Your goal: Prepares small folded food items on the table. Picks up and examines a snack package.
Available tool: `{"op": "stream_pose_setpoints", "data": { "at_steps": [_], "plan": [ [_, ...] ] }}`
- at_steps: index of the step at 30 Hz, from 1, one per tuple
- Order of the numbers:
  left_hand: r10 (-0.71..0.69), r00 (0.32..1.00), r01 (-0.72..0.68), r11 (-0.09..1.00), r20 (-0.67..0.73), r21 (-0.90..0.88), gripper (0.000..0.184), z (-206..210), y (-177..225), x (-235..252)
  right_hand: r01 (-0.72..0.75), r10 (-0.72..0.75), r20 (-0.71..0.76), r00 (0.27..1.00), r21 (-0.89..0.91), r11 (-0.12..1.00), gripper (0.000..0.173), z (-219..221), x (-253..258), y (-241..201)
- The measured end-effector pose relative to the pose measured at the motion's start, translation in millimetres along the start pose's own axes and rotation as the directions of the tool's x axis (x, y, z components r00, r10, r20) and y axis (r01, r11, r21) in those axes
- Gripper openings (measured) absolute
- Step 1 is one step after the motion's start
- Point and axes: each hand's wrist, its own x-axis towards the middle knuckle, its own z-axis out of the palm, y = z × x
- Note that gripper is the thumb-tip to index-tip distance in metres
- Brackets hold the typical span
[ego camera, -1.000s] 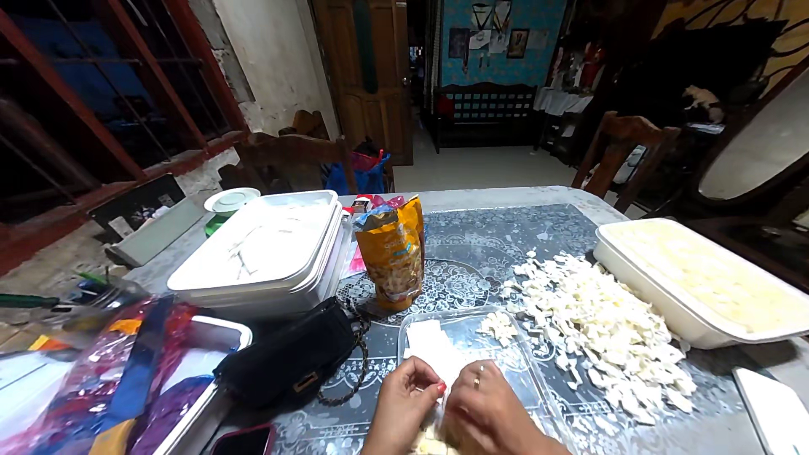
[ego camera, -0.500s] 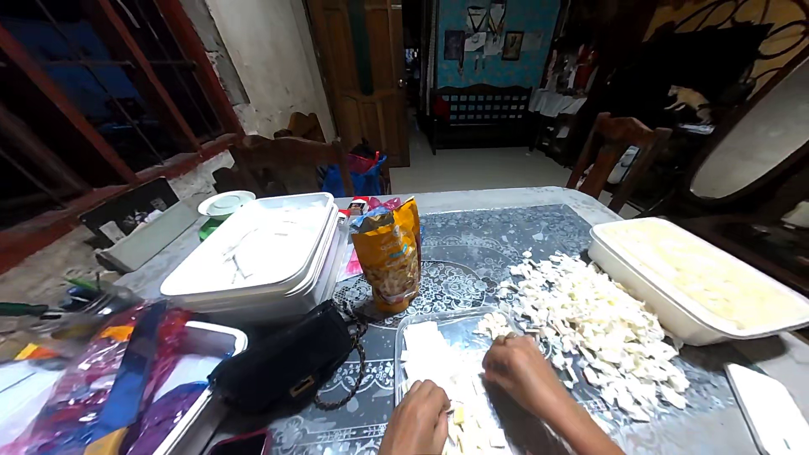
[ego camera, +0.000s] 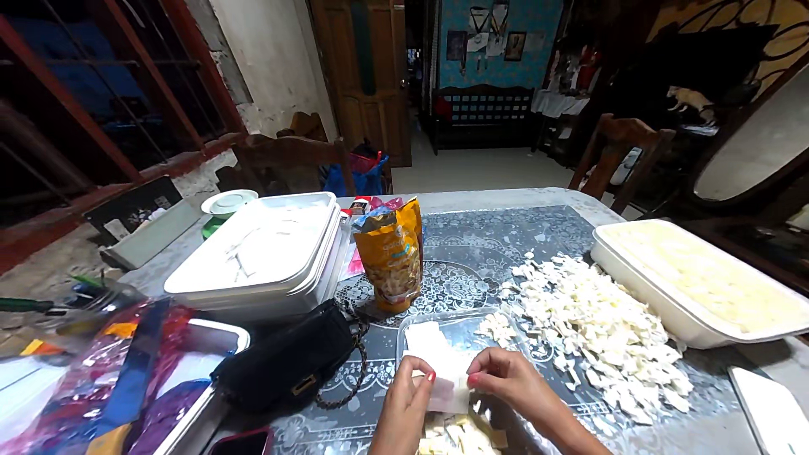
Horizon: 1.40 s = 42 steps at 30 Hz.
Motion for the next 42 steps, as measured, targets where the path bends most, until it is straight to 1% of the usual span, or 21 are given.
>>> {"op": "stream_pose_setpoints", "data": {
  "at_steps": [2, 4, 7, 9, 11, 12, 13, 15, 18, 20, 21, 23, 25, 27, 29, 32, 35, 37, 39, 40, 42],
  "plan": [
    [0.015, 1.000, -0.014, 1.000, -0.018, 0.022, 0.017, 6.0, -3.0, -2.9, -0.029, 0.028, 0.009, 1.000, 0.091, 0.995, 0.008, 10.9, -3.0, -0.6],
    [0.016, 1.000, -0.015, 1.000, -0.026, 0.013, 0.018, 10.7, -3.3, -5.5, 0.025, -0.025, -0.011, 1.000, 0.006, 1.000, 0.011, 20.0, -4.7, 5.9],
    [-0.016, 1.000, 0.015, 0.999, -0.025, -0.045, 0.032, 14.5, -0.2, -7.5, 0.168, -0.175, -0.057, 0.983, -0.111, 0.979, 0.016, 26.6, -5.1, 15.6],
    [0.003, 1.000, -0.004, 0.999, -0.021, -0.045, 0.033, 12.6, -0.8, -7.2, 0.193, -0.191, -0.081, 0.978, 0.027, 0.981, 0.013, 23.8, -3.5, 16.5],
    [0.028, 1.000, -0.028, 0.998, 0.000, -0.052, 0.026, 9.5, 0.9, -6.8, 0.146, -0.118, -0.143, 0.983, 0.206, 0.968, 0.008, 21.5, -2.6, 8.2],
    [0.036, 0.999, -0.035, 0.998, 0.013, -0.054, 0.021, 8.8, 1.3, -6.6, 0.141, -0.107, -0.155, 0.982, 0.227, 0.964, 0.007, 21.2, -2.7, 5.1],
    [0.040, 0.999, -0.039, 0.998, 0.026, -0.055, 0.016, 8.4, 1.2, -6.5, 0.162, -0.133, -0.153, 0.979, 0.191, 0.968, 0.008, 22.5, -3.0, 5.5],
    [0.014, 0.998, -0.010, 0.997, 0.055, -0.071, 0.011, 7.2, -0.4, -5.2, 0.269, -0.271, -0.108, 0.956, -0.031, 0.963, 0.014, 27.7, -4.1, 14.2],
    [-0.116, 0.989, 0.131, 0.972, 0.089, -0.194, 0.011, 4.8, -2.3, -0.5, 0.486, -0.501, 0.052, 0.864, -0.345, 0.803, 0.018, 30.4, -3.1, 23.6],
    [-0.203, 0.973, 0.228, 0.921, 0.111, -0.315, 0.010, 1.8, 3.1, 1.3, 0.578, -0.595, 0.097, 0.797, -0.405, 0.708, 0.025, 28.4, 1.0, 28.2],
    [-0.234, 0.965, 0.260, 0.900, 0.114, -0.350, 0.013, 0.7, 7.0, 1.6, 0.584, -0.607, 0.076, 0.791, -0.390, 0.712, 0.025, 27.2, 1.7, 29.0],
    [-0.237, 0.964, 0.264, 0.899, 0.119, -0.350, 0.015, 0.2, 13.0, 0.1, 0.528, -0.557, -0.023, 0.830, -0.290, 0.798, 0.019, 26.4, 1.0, 27.5],
    [-0.127, 0.986, 0.150, 0.956, 0.104, -0.251, 0.012, 3.1, 11.9, -3.8, 0.397, -0.421, -0.103, 0.901, -0.192, 0.897, 0.017, 26.9, -1.7, 22.8],
    [0.020, 0.999, -0.018, 0.998, 0.037, -0.052, 0.015, 7.0, 4.8, -6.8, 0.275, -0.289, -0.110, 0.951, -0.126, 0.953, 0.016, 27.3, -3.8, 17.4],
    [0.091, 0.996, -0.089, 0.992, -0.019, 0.087, 0.011, 7.8, -0.1, -6.6, 0.192, -0.199, -0.057, 0.978, -0.103, 0.976, 0.024, 22.9, -4.4, 12.6],
    [0.019, 1.000, -0.019, 1.000, 0.011, -0.022, 0.008, 2.1, 3.3, -3.6, 0.093, -0.098, -0.039, 0.994, -0.118, 0.989, 0.021, 14.0, -2.3, 8.1],
    [-0.059, 0.998, 0.059, 0.977, 0.005, -0.203, 0.018, 1.1, 7.6, -1.7, 0.123, -0.150, -0.082, 0.985, -0.271, 0.955, 0.019, 18.0, -3.4, 8.8],
    [-0.061, 0.998, 0.048, 0.959, -0.035, -0.278, 0.027, 3.3, 5.9, -0.6, 0.263, -0.273, 0.016, 0.962, -0.332, 0.906, 0.017, 23.0, -7.0, 10.3],
    [-0.047, 0.995, 0.017, 0.952, -0.092, -0.305, 0.029, 6.5, -0.1, 1.3, 0.378, -0.361, 0.112, 0.926, -0.252, 0.891, 0.015, 27.3, -8.0, 12.8],
    [-0.039, 0.995, 0.008, 0.952, -0.095, -0.305, 0.027, 7.8, -2.8, 1.6, 0.398, -0.384, 0.105, 0.917, -0.178, 0.900, 0.014, 28.5, -7.6, 15.4],
    [-0.016, 0.999, 0.007, 0.958, -0.028, -0.287, 0.022, 8.5, -3.6, 0.0, 0.384, -0.384, -0.002, 0.923, -0.020, 0.923, 0.014, 28.2, -5.1, 19.8]
  ]
}}
